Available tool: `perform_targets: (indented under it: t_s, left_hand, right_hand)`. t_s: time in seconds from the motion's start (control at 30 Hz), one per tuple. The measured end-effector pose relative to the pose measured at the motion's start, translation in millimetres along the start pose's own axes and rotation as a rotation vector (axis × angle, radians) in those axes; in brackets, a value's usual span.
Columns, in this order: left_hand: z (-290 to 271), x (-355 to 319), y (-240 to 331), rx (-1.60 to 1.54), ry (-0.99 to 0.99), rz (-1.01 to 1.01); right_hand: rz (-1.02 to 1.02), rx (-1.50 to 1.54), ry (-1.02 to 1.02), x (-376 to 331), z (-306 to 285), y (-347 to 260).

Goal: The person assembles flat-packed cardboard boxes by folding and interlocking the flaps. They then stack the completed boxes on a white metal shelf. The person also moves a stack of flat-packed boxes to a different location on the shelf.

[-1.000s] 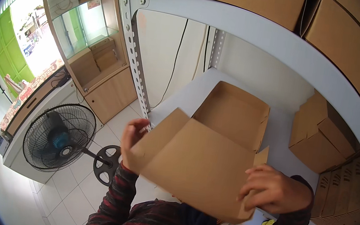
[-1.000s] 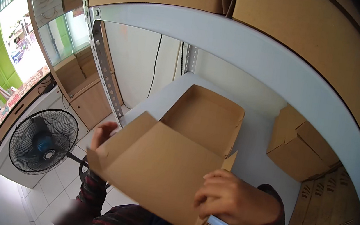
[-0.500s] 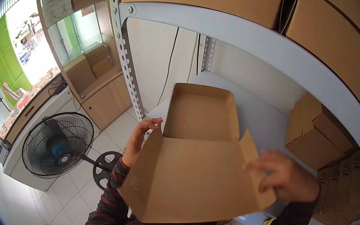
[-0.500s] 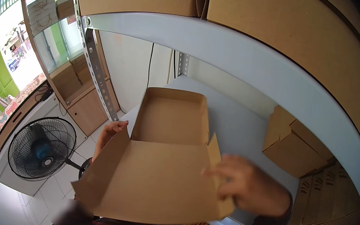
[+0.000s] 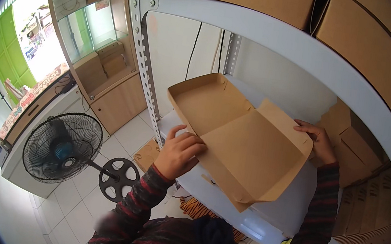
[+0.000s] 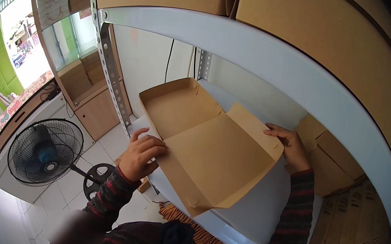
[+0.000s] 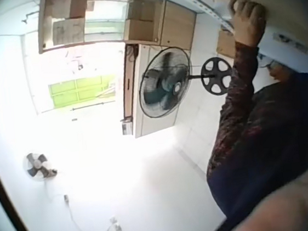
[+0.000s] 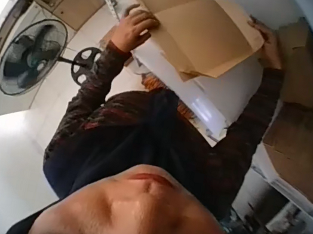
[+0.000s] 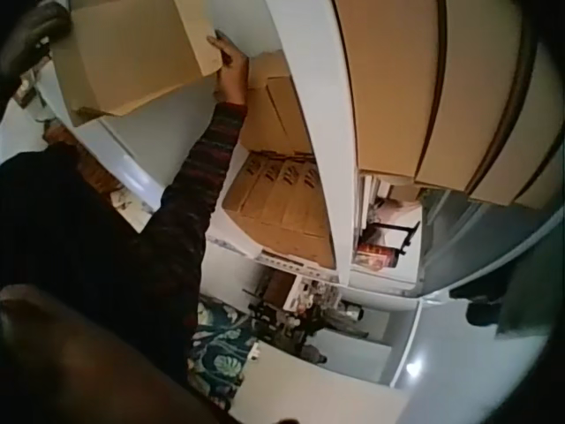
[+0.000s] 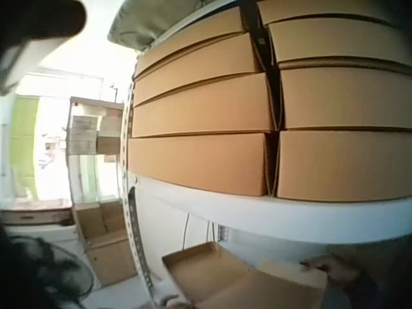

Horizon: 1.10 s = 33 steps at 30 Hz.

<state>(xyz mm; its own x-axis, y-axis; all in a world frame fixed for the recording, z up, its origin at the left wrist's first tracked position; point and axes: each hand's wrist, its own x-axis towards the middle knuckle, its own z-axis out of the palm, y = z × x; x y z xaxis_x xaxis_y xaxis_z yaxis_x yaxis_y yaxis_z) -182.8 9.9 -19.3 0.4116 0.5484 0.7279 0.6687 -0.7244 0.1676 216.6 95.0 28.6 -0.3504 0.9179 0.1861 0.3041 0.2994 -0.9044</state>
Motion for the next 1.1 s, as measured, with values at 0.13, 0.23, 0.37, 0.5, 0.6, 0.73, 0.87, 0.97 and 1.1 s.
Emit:
perform_targets:
  t_s: [0.13,0.23,0.37,0.5,0.6,0.73,0.87,0.97,1.1]
  left_hand:
    - [12,6,12,-0.04,-0.063,0.117]
    - [16,16,18,-0.03,-0.113,0.129]
    - [21,18,21,0.055,-0.125,0.08]
    - [32,23,25,0.089,-0.104,0.018]
    - [31,28,29,0.083,-0.122,-0.024]
    - [12,30,39,0.044,-0.172,-0.07]
    - [8,37,42,0.032,-0.2,-0.02]
    - [15,40,42,-0.081,-0.148,0.088]
    - [30,38,43,-0.111,-0.158,0.124]
  right_hand:
    - [-0.017,-0.026,-0.055,2,2,-1]
    - [-0.114,-0.087,0.119,4,-18,15]
    - [-0.182,-0.288,0.131,-11,0,-45]
    - [-0.127,-0.551,-0.571,-47,63,-117]
    - [-0.244,-1.064,-0.328,-66,97,-98]
    - [-0.286,-0.874,-0.271,-60,83,-107]
    - [-0.332,-0.669,-0.248,-48,73,-101]
    - [-0.242,-0.644,-0.199,-42,73,-95]
    - [-0.132,-0.648,-0.181,-40,80,-93]
